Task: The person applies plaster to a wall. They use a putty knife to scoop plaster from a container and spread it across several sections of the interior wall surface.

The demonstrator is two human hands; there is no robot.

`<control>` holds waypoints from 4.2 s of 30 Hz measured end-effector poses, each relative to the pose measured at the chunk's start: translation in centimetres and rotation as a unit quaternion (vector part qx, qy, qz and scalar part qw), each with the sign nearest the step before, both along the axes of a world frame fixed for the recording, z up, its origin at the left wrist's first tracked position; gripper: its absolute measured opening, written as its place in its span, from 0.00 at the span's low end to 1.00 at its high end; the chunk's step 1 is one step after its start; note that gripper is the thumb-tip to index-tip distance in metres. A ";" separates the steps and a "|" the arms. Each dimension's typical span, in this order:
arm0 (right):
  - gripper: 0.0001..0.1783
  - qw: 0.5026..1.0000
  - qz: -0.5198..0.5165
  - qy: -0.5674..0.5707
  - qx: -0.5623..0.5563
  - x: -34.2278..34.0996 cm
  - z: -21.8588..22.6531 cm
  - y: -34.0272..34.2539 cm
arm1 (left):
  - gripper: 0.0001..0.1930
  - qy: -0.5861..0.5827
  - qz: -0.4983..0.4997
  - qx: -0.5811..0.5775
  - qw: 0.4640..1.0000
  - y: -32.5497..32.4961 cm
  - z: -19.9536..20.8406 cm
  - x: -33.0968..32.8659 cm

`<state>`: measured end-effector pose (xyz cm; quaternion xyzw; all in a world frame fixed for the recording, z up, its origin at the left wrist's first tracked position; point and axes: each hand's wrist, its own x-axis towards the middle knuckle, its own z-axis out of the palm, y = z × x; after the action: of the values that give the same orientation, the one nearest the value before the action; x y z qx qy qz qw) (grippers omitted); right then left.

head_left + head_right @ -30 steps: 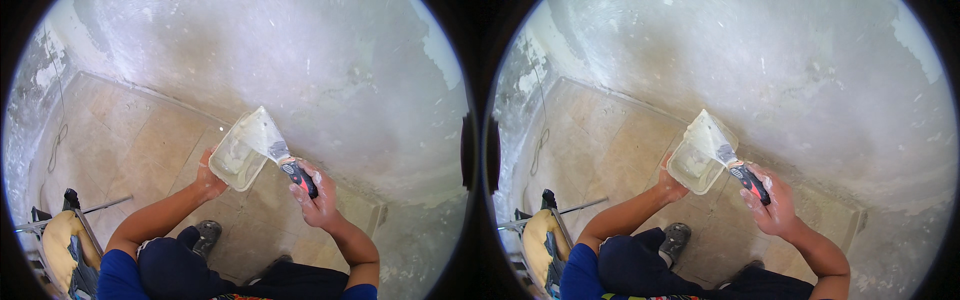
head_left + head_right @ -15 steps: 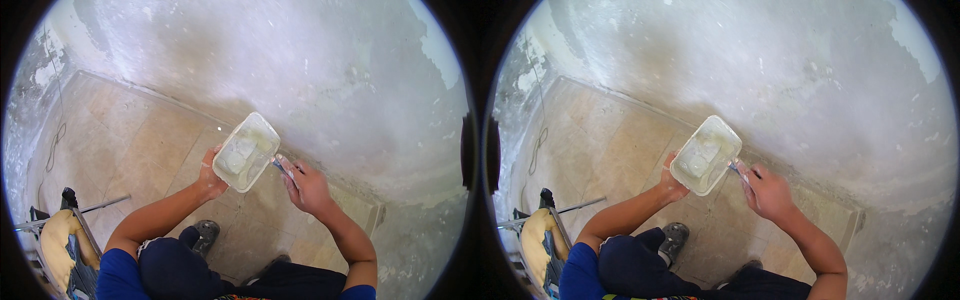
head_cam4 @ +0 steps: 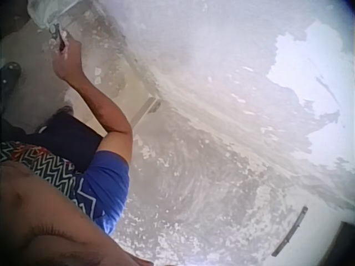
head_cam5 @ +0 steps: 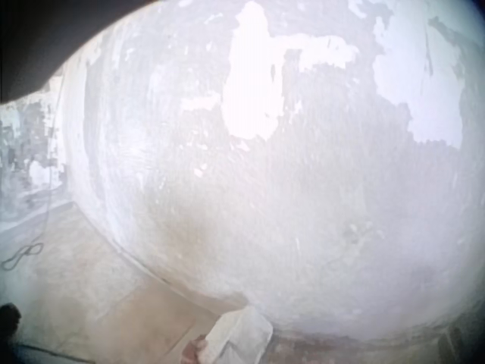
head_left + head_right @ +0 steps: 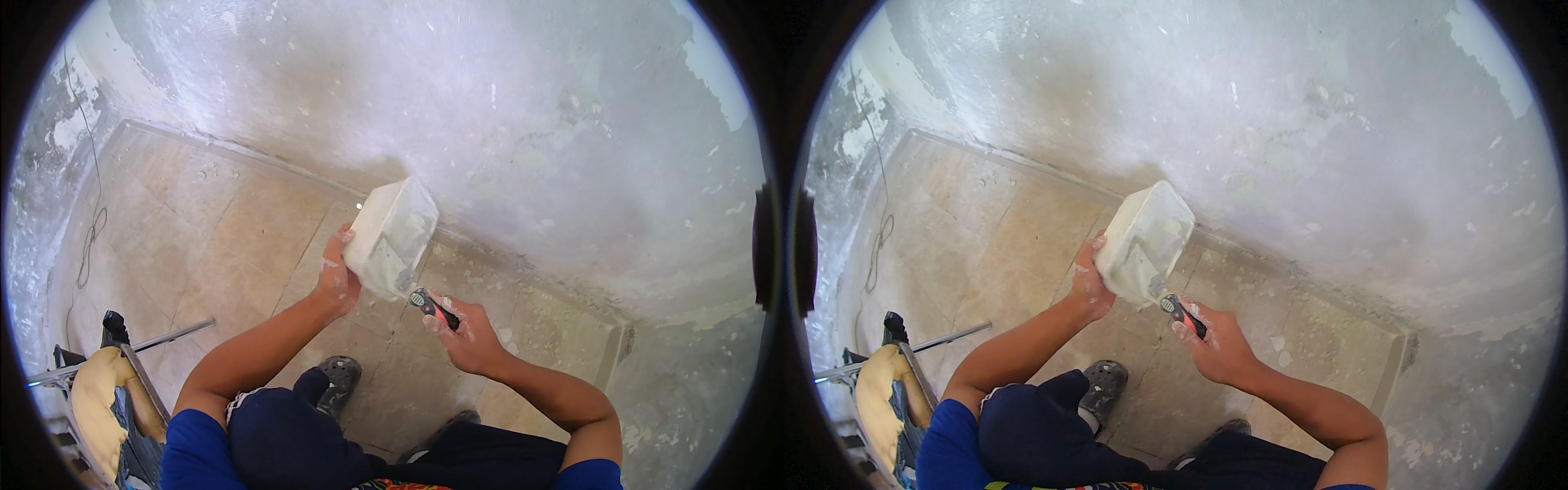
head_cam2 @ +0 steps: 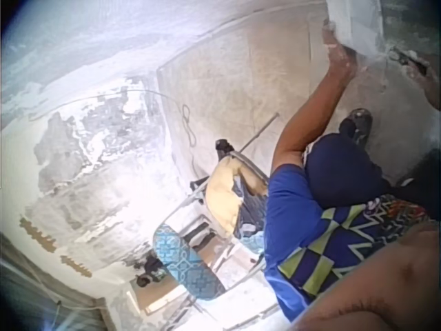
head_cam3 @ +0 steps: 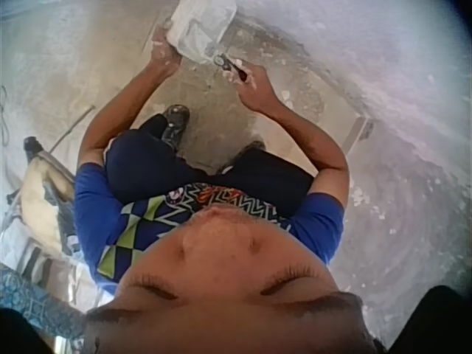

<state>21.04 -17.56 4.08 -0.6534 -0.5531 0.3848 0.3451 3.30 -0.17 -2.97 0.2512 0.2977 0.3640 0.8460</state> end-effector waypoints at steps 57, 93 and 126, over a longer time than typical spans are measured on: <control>0.16 0.870 -0.189 -0.436 0.134 15.0 -6.8 6.2 | 0.32 -0.047 -0.047 -0.162 0.985 1.9 -4.0 -1.2; 0.06 0.806 -0.372 0.411 -0.209 4.9 -8.0 8.9 | 0.31 -0.033 -0.051 -0.160 0.985 3.4 -5.0 -3.5; 0.06 0.807 -0.282 0.507 -0.107 8.7 1.9 7.8 | 0.30 0.006 -0.058 -0.136 0.989 2.7 -4.5 -2.8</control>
<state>29.75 -9.81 6.02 -0.5255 -0.0461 0.6034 0.5980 0.55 2.56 -7.46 0.1528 0.3345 0.2687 0.8902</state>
